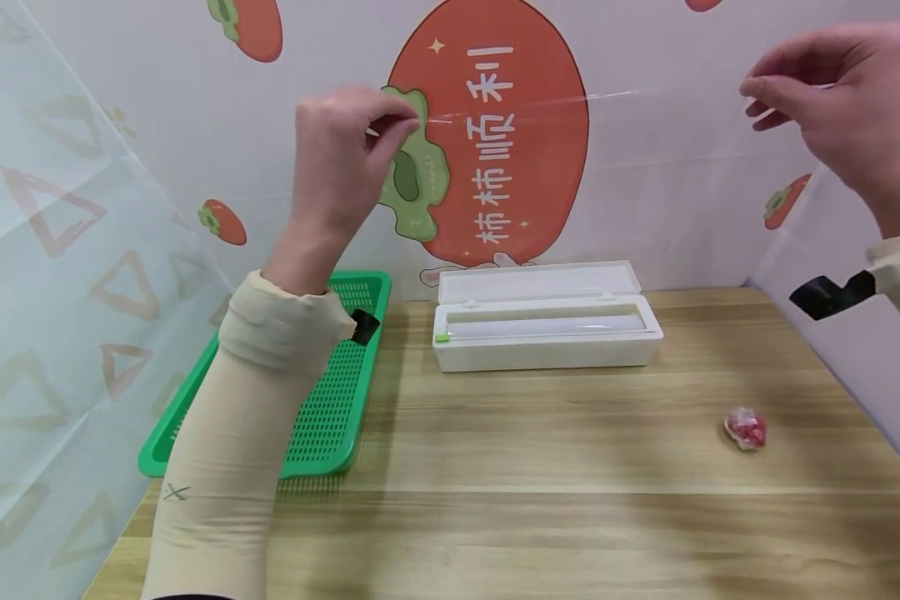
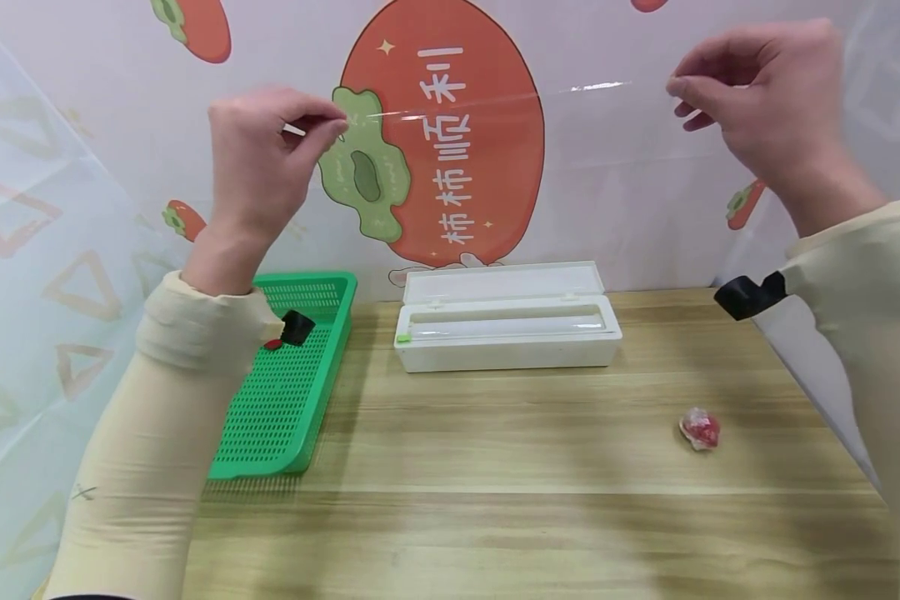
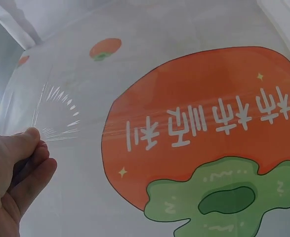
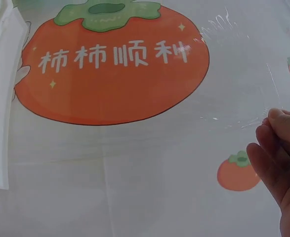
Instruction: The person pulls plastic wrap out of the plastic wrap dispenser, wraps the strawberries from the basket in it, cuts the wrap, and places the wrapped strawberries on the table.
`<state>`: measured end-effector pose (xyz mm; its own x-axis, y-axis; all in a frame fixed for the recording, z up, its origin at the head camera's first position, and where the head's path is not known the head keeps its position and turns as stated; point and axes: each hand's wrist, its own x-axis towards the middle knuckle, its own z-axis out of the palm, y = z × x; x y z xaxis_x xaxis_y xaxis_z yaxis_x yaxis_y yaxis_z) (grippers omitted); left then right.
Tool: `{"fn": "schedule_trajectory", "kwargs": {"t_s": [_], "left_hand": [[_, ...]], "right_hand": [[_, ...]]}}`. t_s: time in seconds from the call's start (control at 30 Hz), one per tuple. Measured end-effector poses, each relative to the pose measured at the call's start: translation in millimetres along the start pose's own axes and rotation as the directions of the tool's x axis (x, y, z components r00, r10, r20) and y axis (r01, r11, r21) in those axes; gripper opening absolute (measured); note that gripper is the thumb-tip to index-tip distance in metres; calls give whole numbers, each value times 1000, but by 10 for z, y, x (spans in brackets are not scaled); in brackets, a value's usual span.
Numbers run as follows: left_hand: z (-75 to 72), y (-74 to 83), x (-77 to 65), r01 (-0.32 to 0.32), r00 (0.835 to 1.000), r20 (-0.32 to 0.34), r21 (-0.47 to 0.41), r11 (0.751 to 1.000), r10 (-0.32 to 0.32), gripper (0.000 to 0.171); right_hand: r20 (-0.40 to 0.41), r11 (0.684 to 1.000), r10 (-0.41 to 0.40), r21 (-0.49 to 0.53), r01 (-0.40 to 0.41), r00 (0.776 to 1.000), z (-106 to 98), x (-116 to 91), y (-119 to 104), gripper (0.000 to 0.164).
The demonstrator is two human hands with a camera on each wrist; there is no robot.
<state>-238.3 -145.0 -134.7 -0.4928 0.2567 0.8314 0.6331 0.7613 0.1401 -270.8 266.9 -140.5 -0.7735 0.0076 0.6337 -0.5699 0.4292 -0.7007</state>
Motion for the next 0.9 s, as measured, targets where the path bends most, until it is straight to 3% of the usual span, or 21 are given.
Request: {"fn": "schedule_trajectory", "kwargs": {"t_s": [0.1, 0.23, 0.33, 0.47, 0.6, 0.77, 0.9], "left_hand": [[-47, 26, 14, -21, 999, -32, 0, 1000, 21, 21], [-102, 60, 27, -59, 994, -88, -13, 998, 58, 18], [-144, 105, 35, -31, 994, -107, -23, 999, 28, 18], [-197, 136, 25, -49, 991, -123, -3, 999, 49, 22], [-240, 145, -6, -136, 980, -146, 12, 991, 136, 25], [-305, 178, -90, -177, 975, -136, 11, 984, 177, 27], [-369, 201, -180, -221, 968, -127, -17, 975, 217, 24]], "right_hand": [[4, 1000, -6, -24, 6, 1000, -35, 10, -52, 12], [13, 999, -25, 32, 25, 1000, -83, 21, -92, 15], [21, 996, -38, 76, 36, 999, -124, 25, -90, 18], [40, 997, -46, 69, 43, 998, -197, 48, -64, 20], [47, 999, -16, 40, 14, 999, -269, 53, -47, 19], [46, 998, -20, 53, 18, 999, -330, 26, 3, 18], [85, 999, -48, 4, 48, 995, -413, -28, 36, 16]]}}
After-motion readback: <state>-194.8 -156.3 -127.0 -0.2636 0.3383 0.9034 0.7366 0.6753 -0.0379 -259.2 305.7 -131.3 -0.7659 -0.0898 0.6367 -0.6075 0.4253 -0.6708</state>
